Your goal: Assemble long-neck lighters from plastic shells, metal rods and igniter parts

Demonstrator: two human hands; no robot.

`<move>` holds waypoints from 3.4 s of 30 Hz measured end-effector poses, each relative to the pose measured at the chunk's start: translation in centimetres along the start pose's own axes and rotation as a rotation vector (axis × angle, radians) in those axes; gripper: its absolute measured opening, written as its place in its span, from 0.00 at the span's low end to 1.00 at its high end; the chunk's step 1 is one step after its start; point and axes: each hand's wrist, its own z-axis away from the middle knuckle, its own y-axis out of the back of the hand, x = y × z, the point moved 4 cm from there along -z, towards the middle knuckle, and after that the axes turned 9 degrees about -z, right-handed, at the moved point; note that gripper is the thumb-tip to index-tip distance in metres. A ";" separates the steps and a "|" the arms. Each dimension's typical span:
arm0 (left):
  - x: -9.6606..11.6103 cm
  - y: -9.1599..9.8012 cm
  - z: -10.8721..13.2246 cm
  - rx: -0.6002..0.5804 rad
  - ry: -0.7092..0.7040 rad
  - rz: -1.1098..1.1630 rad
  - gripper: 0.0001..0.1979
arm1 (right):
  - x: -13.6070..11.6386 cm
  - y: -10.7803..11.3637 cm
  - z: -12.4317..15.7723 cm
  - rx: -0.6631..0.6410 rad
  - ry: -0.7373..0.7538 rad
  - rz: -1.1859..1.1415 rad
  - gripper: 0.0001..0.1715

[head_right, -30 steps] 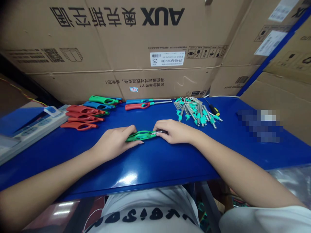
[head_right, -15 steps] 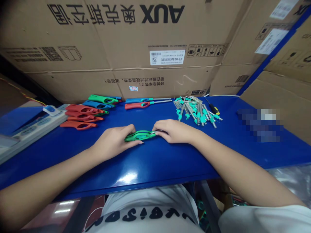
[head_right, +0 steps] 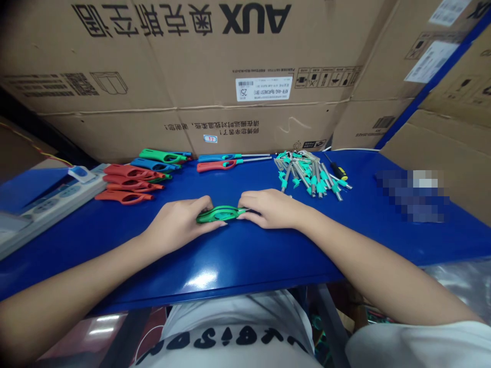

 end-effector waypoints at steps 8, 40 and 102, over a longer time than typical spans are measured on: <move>-0.5 -0.2 -0.3 -0.052 0.027 0.213 0.20 | 0.4 0.0 -0.1 -0.032 -0.041 -0.089 0.13; -1.6 -0.4 -1.0 0.013 -0.145 0.294 0.18 | 1.9 2.3 0.8 0.005 -0.095 -0.037 0.16; -1.3 -0.3 -0.9 0.045 -0.249 0.427 0.06 | 0.6 0.9 0.0 -0.052 -0.091 -0.264 0.07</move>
